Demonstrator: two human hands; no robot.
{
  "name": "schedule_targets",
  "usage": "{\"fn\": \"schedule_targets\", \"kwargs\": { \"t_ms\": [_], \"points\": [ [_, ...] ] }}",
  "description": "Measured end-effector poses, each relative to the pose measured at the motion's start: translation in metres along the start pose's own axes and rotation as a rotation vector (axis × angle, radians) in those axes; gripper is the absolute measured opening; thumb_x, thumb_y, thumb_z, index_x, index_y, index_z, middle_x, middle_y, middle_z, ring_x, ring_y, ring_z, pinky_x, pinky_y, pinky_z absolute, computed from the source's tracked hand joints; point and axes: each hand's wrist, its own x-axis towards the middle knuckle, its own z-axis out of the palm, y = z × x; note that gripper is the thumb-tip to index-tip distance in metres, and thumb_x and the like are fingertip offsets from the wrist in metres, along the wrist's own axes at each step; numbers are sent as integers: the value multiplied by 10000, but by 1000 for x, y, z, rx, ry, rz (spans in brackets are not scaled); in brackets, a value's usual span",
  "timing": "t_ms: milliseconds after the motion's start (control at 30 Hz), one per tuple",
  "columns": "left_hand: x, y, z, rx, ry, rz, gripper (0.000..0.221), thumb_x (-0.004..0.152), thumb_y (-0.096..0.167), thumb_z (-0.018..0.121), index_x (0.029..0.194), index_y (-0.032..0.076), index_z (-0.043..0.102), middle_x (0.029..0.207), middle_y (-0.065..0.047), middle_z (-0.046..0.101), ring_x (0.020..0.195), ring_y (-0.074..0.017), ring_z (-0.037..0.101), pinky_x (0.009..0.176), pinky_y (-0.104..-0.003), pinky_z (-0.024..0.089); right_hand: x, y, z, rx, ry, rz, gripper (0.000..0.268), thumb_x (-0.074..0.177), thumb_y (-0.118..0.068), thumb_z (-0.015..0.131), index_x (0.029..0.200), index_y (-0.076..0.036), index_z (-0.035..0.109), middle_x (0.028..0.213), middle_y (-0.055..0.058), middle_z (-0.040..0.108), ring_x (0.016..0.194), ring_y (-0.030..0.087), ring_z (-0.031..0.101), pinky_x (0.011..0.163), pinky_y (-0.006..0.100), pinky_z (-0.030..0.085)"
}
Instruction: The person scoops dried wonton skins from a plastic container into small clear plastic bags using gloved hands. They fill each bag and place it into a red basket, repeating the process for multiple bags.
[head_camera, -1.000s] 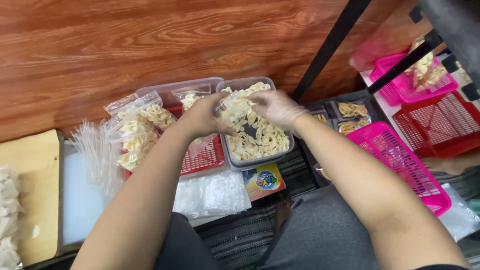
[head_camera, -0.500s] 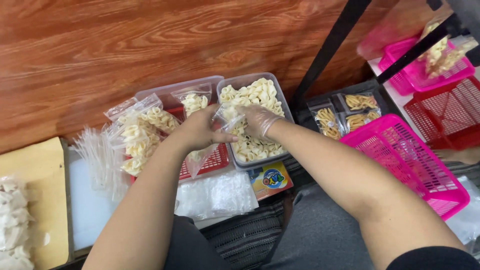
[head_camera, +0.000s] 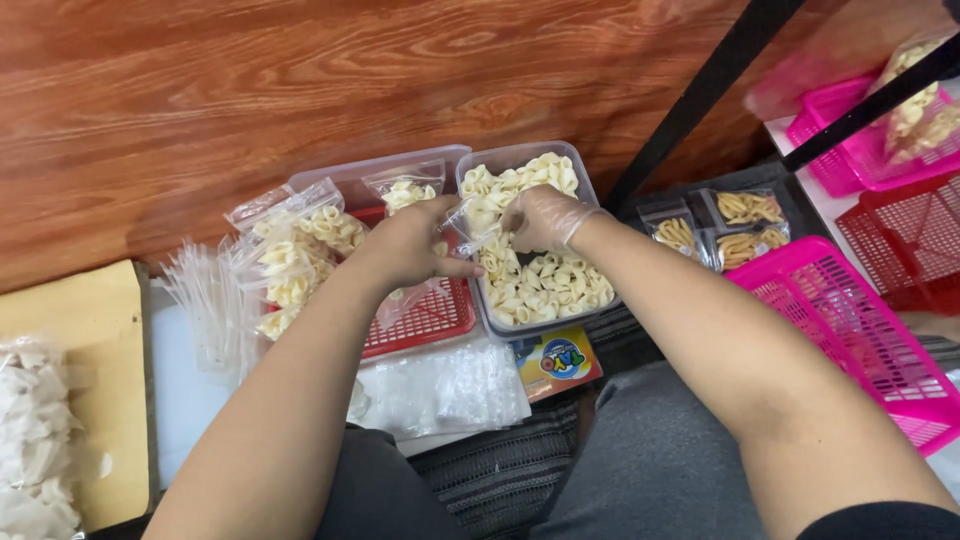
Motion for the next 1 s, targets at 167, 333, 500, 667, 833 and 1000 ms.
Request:
{"fn": "schedule_targets", "kwargs": {
  "t_ms": [167,333,500,667,833,1000],
  "points": [
    [-4,2,-3,24,-17,-21,944,678,456,910,1470,144,502,1302,-143,666,1229,-312,642,1030,-449,521,-18,-3,-9,48,-37,23,350,686,-228,772,1019,-331,807,1023,-58,782,1110,220,711,955,402,574],
    [1,1,1,13,-7,-10,916,686,440,913,1453,129,520,1284,-151,675,1212,-316,654,1012,-453,528,-24,-6,-7,68,-40,24,345,684,-202,751,1002,-323,807,999,-70,782,1097,200,716,951,382,572],
    [1,0,5,-32,-1,7,921,680,412,920,1450,102,520,1256,-176,678,1173,-328,673,983,-442,549,-26,3,-4,198,14,9,242,732,-259,758,964,-306,812,1019,-42,789,1105,210,713,960,369,558],
    [1,-5,8,-34,2,18,904,691,418,911,1447,104,528,1231,-171,687,1147,-325,685,963,-435,560,-41,-4,-16,241,31,24,311,809,-232,722,1113,-250,787,1147,12,772,1195,244,670,1040,404,528],
    [1,-9,7,-32,4,30,909,685,412,910,1447,99,526,1224,-178,684,1140,-332,687,957,-445,568,-78,-35,-43,165,-120,-29,473,792,-268,767,1263,-291,729,1310,1,720,1302,270,603,1127,438,482],
    [3,-7,7,-60,-12,37,888,693,417,911,1435,97,542,1243,-187,684,1169,-345,671,987,-451,560,-63,-26,-27,-41,-82,-86,504,741,-176,762,1237,-264,748,1228,67,738,1208,307,666,1043,440,546]
  ]
}}
